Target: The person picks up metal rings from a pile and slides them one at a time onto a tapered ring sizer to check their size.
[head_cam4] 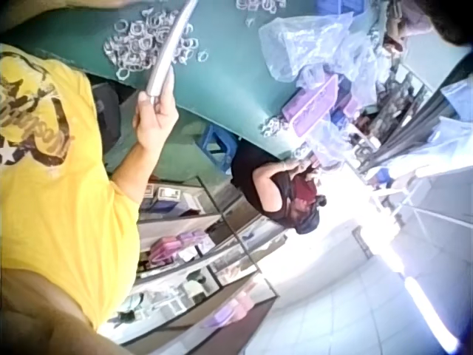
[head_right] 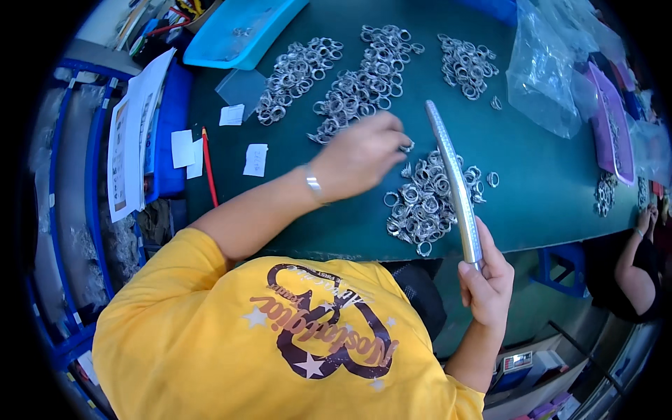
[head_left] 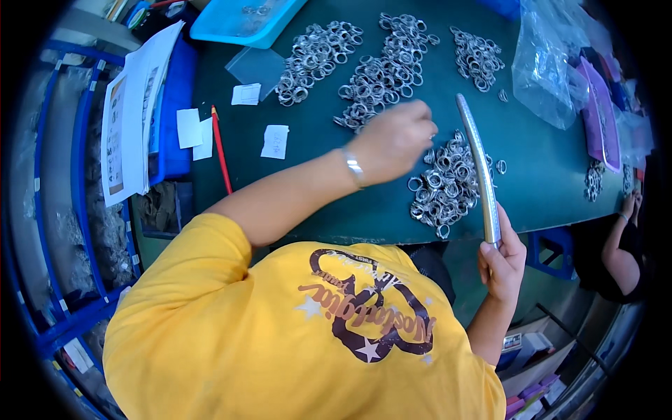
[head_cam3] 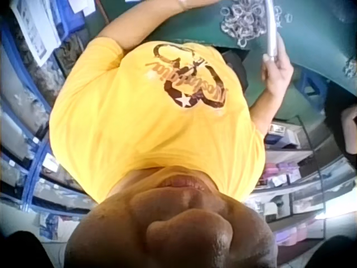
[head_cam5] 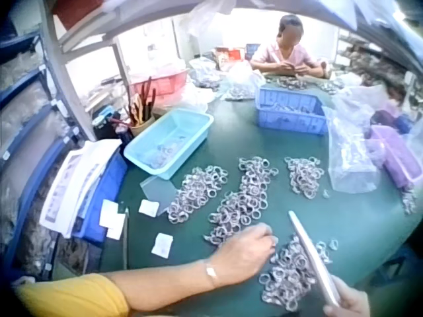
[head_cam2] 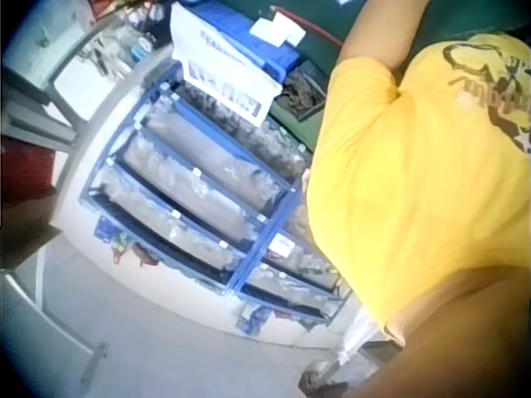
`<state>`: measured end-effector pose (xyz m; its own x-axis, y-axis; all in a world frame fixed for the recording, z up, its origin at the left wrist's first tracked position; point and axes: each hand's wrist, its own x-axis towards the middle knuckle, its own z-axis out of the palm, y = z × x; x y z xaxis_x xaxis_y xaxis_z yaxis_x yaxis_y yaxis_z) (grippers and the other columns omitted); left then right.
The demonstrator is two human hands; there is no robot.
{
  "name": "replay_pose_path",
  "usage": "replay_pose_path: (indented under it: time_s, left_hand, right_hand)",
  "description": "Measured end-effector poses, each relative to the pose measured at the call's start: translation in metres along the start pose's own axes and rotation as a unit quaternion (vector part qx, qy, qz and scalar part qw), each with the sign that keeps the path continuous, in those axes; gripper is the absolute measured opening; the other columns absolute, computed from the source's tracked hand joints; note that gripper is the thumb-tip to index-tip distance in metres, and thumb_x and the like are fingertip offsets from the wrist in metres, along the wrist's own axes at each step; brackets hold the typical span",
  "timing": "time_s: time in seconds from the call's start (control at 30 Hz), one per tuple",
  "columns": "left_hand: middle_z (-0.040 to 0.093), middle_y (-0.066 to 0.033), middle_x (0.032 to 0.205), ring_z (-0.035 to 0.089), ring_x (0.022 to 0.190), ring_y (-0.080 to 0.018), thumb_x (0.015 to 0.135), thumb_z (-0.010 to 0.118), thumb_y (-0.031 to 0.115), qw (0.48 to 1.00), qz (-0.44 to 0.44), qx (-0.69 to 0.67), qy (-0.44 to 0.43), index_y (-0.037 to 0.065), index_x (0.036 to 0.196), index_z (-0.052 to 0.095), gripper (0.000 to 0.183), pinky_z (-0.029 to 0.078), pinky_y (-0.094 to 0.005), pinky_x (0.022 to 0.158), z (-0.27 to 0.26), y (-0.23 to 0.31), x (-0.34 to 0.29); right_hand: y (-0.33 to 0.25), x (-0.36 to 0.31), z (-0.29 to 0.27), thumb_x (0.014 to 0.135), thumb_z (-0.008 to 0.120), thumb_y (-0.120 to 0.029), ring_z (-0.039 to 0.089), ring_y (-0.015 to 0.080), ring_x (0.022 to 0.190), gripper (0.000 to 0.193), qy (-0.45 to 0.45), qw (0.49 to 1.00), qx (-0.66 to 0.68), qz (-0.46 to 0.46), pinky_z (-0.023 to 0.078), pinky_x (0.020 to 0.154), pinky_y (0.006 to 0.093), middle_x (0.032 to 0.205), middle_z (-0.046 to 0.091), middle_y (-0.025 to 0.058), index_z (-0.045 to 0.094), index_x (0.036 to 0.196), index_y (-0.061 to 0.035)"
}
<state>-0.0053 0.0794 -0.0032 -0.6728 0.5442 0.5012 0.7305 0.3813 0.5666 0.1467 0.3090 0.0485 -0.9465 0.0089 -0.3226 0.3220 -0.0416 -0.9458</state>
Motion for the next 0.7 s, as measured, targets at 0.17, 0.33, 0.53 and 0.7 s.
replay_pose_path:
  time_s: [0.17, 0.33, 0.53, 0.7]
  left_hand:
    - [0.046, -0.0121, 0.083, 0.053, 0.075, -0.0291, 0.07, 0.064, 0.002, 0.995, -0.083, -0.015, -0.044, 0.001, 0.078, 0.055, 0.012, 0.046, -0.035, 0.065, 0.023, -0.005, 0.005]
    - [0.057, -0.0083, 0.088, 0.058, 0.08, -0.0151, 0.076, 0.065, 0.003, 0.82, -0.352, -0.45, -0.033, 0.0, 0.089, 0.058, 0.014, 0.048, -0.0249, 0.07, -0.004, 0.001, -0.004]
    - [0.058, -0.012, 0.098, 0.06, 0.091, -0.0199, 0.084, 0.054, 0.0, 0.638, -0.331, -0.692, 0.071, 0.0, 0.103, 0.055, 0.019, 0.051, -0.0266, 0.073, -0.023, -0.013, -0.031]
    - [0.058, -0.0164, 0.105, 0.06, 0.095, -0.0244, 0.08, 0.055, -0.008, 0.641, -0.328, -0.686, 0.104, 0.002, 0.111, 0.048, 0.034, 0.053, -0.031, 0.08, -0.026, -0.008, -0.03]
  right_hand:
    - [-0.003, -0.004, 0.001, 0.077, 0.051, 0.002, 0.038, 0.0013, 0.04, 0.058, -0.002, 1.0, -0.015, -0.02, 0.029, 0.035, 0.0149, 0.069, 0.054, 0.0012, 0.034, 0.132, 0.0041]
    - [0.003, -0.009, -0.002, 0.076, 0.053, 0.001, 0.039, 0.0011, 0.041, 0.058, -0.014, 1.0, -0.02, -0.002, 0.029, 0.036, 0.0146, 0.071, 0.053, 0.0015, 0.036, 0.131, 0.0042]
    - [0.004, -0.004, -0.004, 0.07, 0.058, 0.0, 0.051, 0.0042, 0.058, 0.058, -0.086, 0.99, -0.106, -0.016, 0.037, 0.054, 0.016, 0.082, 0.057, 0.0024, 0.045, 0.126, 0.0031]
    - [-0.002, 0.0, 0.003, 0.068, 0.059, 0.0, 0.056, 0.0109, 0.067, 0.056, -0.12, 0.97, -0.196, -0.078, 0.043, 0.066, 0.0207, 0.086, 0.061, 0.0104, 0.047, 0.123, 0.0036]
